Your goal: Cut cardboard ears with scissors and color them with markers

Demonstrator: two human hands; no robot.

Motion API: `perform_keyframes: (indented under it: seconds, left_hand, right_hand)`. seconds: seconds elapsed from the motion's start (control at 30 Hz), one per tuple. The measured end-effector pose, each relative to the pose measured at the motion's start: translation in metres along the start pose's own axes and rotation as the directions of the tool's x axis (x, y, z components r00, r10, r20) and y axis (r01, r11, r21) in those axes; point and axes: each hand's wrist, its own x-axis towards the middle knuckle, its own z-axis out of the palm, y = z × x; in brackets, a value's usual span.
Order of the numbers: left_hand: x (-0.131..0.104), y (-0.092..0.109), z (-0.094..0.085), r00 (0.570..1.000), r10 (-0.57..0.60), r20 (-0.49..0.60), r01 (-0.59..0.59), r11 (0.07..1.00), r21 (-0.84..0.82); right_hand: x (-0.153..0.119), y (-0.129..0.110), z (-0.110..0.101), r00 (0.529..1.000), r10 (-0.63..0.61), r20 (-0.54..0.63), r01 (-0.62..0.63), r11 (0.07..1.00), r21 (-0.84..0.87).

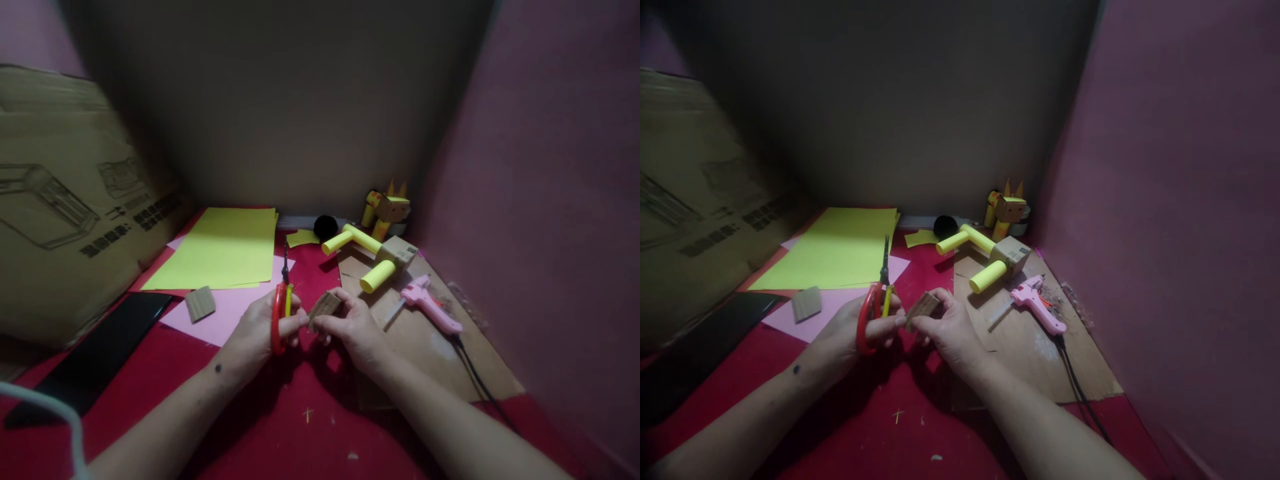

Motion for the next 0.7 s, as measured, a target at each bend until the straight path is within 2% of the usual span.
perform_keyframes:
  seconds: [0.27,0.37,0.43,0.5,0.57,0.7]
  left_hand:
    - [-0.002,0.0,0.008,0.997,-0.059,0.041,0.054,0.991,0.12]
    - [-0.001,-0.002,-0.001,0.995,-0.07,0.067,0.048,0.958,0.284]
    - [-0.001,-0.004,-0.011,0.99,-0.029,0.134,-0.025,0.924,0.382]
    - [-0.002,-0.004,-0.022,0.982,0.044,0.185,-0.134,0.851,0.508]
    - [-0.003,-0.004,-0.032,0.979,0.083,0.187,-0.187,0.732,0.655]
    - [-0.004,-0.001,-0.041,0.98,0.017,0.2,-0.181,0.504,0.845]
  right_hand:
    - [-0.005,-0.008,0.002,0.992,-0.079,0.094,0.085,0.994,-0.069]
    - [-0.004,-0.009,0.0,0.988,-0.105,0.115,0.119,0.985,-0.121]
    - [-0.002,-0.009,-0.003,0.988,-0.105,0.117,0.119,0.986,-0.12]
    - [0.0,-0.009,-0.007,0.99,-0.09,0.11,0.101,0.99,-0.098]
    - [0.003,-0.008,-0.01,0.993,-0.065,0.103,0.071,0.996,-0.06]
    - [0.007,-0.008,-0.013,0.994,-0.027,0.11,0.029,0.999,-0.015]
